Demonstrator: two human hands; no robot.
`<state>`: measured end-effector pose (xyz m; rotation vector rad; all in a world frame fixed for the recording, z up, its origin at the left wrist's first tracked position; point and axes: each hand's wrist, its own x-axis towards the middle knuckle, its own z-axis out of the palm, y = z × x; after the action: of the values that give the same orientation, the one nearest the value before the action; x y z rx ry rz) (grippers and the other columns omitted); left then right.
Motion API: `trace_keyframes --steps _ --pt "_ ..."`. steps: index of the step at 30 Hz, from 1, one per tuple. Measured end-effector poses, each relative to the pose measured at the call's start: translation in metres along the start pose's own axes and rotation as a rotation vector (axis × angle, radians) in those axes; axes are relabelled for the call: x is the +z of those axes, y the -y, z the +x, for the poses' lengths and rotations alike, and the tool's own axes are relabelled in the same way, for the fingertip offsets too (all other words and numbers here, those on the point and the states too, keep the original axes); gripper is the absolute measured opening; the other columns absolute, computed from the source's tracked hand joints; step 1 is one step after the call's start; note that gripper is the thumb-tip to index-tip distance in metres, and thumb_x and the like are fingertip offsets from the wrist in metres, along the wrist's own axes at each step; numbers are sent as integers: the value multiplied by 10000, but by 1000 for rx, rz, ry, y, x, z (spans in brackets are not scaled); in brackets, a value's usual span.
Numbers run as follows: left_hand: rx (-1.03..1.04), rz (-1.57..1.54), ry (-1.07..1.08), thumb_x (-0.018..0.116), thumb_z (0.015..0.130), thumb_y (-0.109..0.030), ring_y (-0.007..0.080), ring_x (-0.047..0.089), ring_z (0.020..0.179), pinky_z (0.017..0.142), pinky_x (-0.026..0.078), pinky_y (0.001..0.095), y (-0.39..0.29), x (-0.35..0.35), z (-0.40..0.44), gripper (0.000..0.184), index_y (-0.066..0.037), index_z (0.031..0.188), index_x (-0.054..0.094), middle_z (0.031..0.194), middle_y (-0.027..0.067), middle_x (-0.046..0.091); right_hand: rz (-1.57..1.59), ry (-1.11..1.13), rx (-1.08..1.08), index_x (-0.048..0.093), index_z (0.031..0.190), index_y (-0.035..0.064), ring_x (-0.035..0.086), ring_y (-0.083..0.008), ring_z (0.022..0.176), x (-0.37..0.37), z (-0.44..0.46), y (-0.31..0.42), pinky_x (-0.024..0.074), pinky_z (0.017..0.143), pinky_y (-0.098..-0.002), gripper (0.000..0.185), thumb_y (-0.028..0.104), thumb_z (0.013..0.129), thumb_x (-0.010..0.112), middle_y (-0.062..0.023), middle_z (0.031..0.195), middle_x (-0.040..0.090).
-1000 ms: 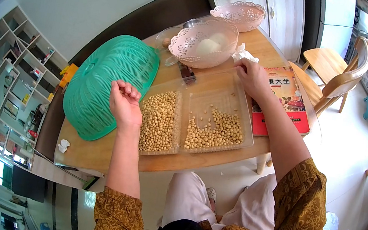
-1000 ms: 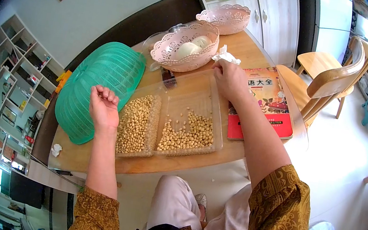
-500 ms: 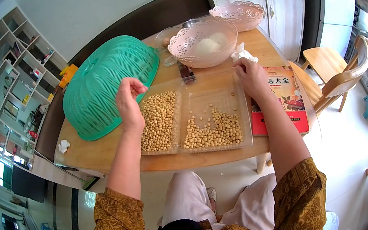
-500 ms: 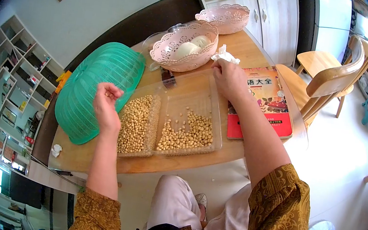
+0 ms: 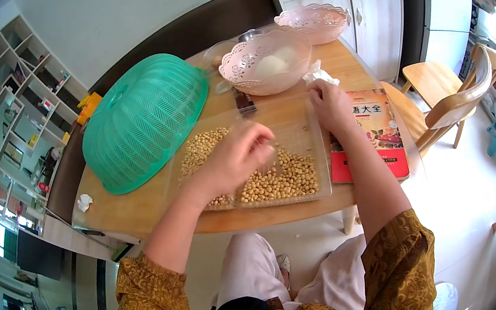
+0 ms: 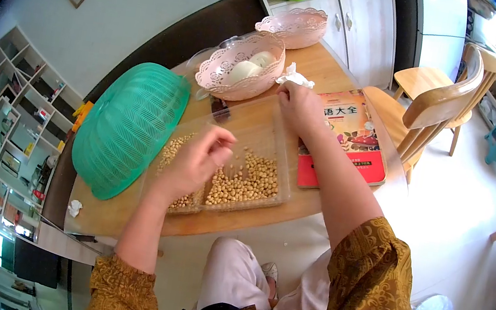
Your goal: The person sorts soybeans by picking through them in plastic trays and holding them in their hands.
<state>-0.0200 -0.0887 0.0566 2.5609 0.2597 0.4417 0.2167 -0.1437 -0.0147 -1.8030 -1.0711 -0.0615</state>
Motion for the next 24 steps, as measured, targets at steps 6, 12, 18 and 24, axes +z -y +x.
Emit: trace_keyframes --steps 6,12,18,24 --pt "4 301 293 573 870 -372 339 553 988 852 445 405 -19 33 15 416 -34 1097 491 1077 183 534 -10 1 4 649 934 62 612 -339 832 1 0 0 472 729 -406 219 217 836 529 -164 870 648" --pt "79 205 352 561 879 -355 367 553 978 849 442 430 -22 39 19 383 -33 1080 506 1029 175 570 -10 -19 -7 649 902 69 615 -337 816 2 0 0 477 724 -415 201 217 838 529 -158 851 650" --pt "26 29 389 547 895 -305 364 602 796 738 477 418 -17 43 18 310 -7 975 515 917 188 619 -6 -46 -34 644 868 66 616 -345 794 2 -1 -1 481 712 -429 185 206 839 526 -159 828 648" --pt "-317 -677 87 460 955 -325 86 428 523 469 365 193 -11 20 16 237 -103 904 523 664 -6 470 8 -38 -35 641 871 65 615 -346 801 3 -1 -2 481 715 -431 177 198 837 528 -162 833 646"
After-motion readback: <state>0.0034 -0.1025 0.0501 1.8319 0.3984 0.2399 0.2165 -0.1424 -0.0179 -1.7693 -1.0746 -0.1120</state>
